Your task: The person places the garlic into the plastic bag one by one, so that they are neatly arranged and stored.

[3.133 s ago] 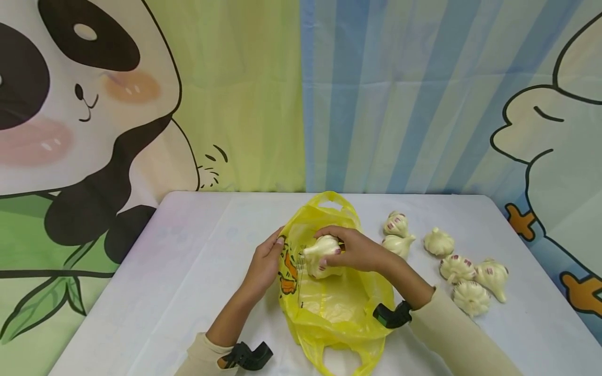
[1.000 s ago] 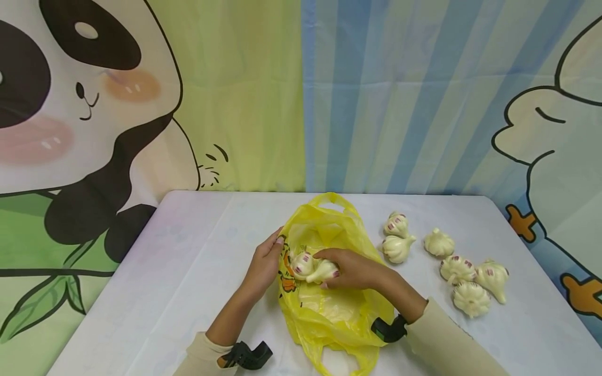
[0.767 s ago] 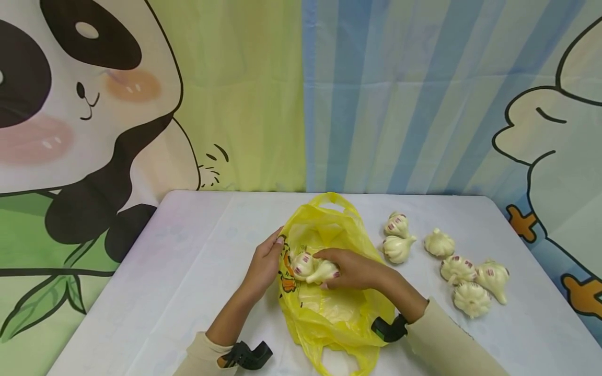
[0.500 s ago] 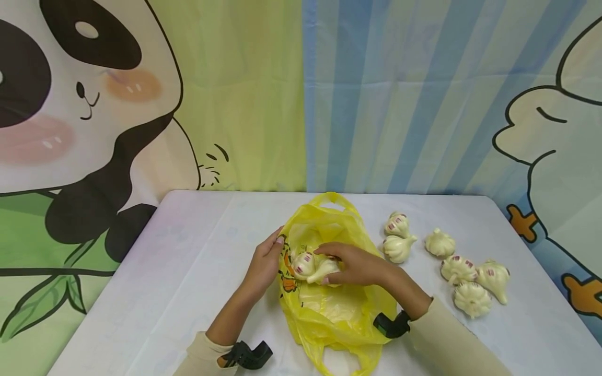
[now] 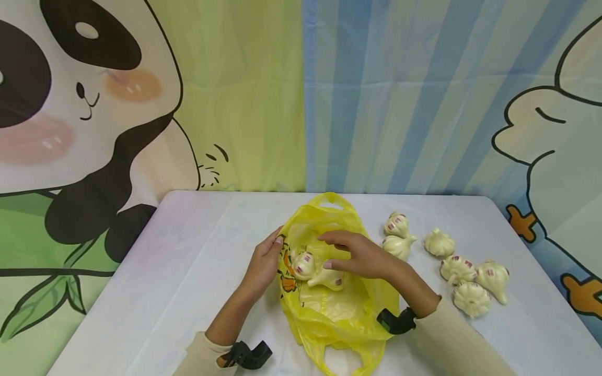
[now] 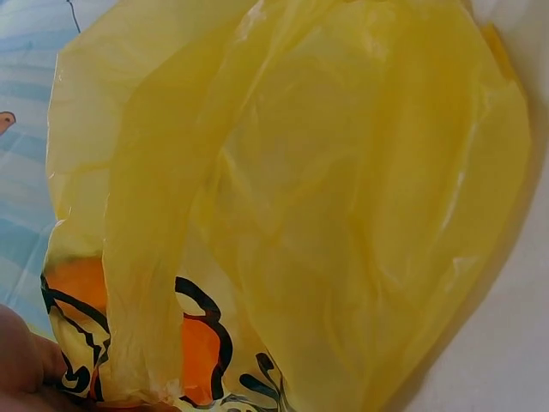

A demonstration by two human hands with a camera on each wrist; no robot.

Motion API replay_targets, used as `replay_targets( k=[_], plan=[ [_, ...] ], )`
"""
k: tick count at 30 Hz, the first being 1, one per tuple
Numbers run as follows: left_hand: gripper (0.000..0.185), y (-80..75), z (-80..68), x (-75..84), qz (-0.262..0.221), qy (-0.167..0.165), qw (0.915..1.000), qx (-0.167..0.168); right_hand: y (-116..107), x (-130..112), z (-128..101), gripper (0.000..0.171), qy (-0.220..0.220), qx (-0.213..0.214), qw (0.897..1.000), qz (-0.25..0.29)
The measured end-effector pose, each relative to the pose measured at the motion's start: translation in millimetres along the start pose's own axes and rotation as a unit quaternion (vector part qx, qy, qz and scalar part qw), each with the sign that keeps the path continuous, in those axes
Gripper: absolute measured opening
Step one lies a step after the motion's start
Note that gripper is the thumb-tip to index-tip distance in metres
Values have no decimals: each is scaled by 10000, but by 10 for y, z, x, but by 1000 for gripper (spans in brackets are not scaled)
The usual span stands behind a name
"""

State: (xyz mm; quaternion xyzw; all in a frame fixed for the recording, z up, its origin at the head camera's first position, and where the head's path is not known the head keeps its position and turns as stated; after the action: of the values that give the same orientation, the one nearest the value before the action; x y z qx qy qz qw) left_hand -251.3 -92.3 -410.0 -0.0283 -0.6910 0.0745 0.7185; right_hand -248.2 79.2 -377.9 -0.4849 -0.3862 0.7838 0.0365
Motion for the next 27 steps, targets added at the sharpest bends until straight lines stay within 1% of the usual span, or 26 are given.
replay_targets(
  k=[6, 9, 14, 17, 22, 27],
  plan=[
    [45, -30, 22, 11, -18, 78, 10000, 48, -179, -82, -25, 60, -57, 359, 9987, 349],
    [46, -31, 24, -2, -11, 26, 10000, 57, -290, -118, -36, 60, -74, 555, 9970, 526],
    [46, -15, 20, -39, 17, -86, 10000, 35, -488, -150, -53, 57, -72, 920, 9935, 661],
    [45, -18, 19, -37, -19, -72, 10000, 55, -584, -138, -74, 55, -88, 1109, 9918, 633],
    [44, -4, 10, -14, -84, -18, 10000, -2, -710, -65, -148, 53, 32, 1374, 9885, 637],
    [44, -7, 9, -1, -102, -5, 9999, -15, -826, 9, -222, 49, -66, 1792, 9802, 844]
  ],
)
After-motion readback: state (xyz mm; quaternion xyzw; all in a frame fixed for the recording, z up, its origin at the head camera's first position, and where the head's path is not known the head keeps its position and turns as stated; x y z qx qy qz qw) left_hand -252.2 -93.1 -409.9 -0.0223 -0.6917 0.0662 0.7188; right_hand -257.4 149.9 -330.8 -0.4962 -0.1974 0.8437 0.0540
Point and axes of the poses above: each hand's wrist, its own z-axis towards the middle knuckle, its own y-axis out of the palm, x = y × z, the point moved 10 cm from there along z, towards the middle knuckle, and after that the axes turned 12 degrees about x, right-handed, at the moved point
